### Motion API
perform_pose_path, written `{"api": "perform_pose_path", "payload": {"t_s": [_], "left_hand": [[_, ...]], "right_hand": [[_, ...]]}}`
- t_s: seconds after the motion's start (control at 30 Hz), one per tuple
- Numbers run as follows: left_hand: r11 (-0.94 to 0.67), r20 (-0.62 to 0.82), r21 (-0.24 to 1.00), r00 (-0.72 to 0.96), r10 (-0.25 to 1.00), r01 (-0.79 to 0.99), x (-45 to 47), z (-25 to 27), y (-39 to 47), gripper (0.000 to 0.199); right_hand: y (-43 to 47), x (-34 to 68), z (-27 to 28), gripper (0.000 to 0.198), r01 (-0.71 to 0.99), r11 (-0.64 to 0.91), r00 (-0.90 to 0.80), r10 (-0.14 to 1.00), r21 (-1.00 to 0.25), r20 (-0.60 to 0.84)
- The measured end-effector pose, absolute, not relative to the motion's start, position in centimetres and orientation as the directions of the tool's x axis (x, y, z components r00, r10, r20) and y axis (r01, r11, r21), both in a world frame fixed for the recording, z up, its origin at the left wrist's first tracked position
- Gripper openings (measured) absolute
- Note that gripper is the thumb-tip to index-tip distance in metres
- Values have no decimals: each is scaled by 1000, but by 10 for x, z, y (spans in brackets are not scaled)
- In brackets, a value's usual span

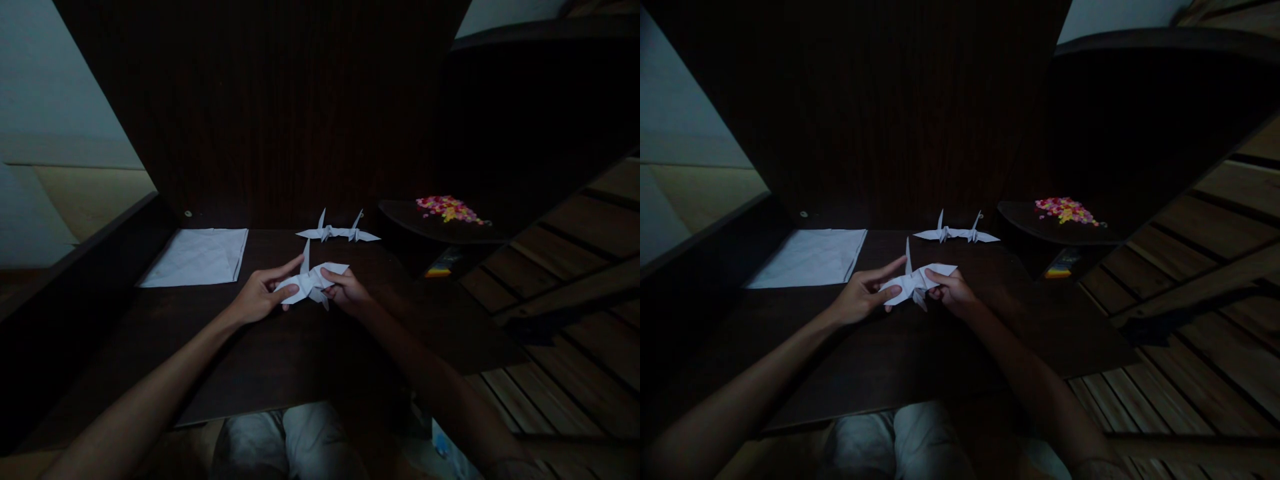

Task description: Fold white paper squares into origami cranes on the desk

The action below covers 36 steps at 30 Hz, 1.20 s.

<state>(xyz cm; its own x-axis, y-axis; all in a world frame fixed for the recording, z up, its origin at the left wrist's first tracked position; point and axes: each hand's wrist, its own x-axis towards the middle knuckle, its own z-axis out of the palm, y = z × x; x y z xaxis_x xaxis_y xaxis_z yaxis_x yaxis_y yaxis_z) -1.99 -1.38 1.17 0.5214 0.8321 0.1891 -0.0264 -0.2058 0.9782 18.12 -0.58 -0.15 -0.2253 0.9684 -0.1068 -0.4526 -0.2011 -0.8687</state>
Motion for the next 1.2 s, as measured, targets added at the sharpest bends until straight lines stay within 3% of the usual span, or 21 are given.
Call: {"api": "perform_pose_path", "payload": {"t_s": [0.07,0.13,0.53,1.2], "left_hand": [[-181,199,980,534,822,-87,-19,12,-14,84],[-162,198,980,559,805,-114,-20,13,-15,88],[54,113,981,771,626,-187,-25,15,-16,43],[111,84,978,815,574,-179,-26,13,-15,34]], "right_hand": [[-6,181,-1,28,-445,-214,-226,966,-870,-122],[-7,182,0,29,-441,-222,-233,964,-869,-128],[-11,187,1,31,-324,-253,-416,903,-912,-103],[-11,189,-1,35,-311,-255,-452,887,-916,-93]]}}
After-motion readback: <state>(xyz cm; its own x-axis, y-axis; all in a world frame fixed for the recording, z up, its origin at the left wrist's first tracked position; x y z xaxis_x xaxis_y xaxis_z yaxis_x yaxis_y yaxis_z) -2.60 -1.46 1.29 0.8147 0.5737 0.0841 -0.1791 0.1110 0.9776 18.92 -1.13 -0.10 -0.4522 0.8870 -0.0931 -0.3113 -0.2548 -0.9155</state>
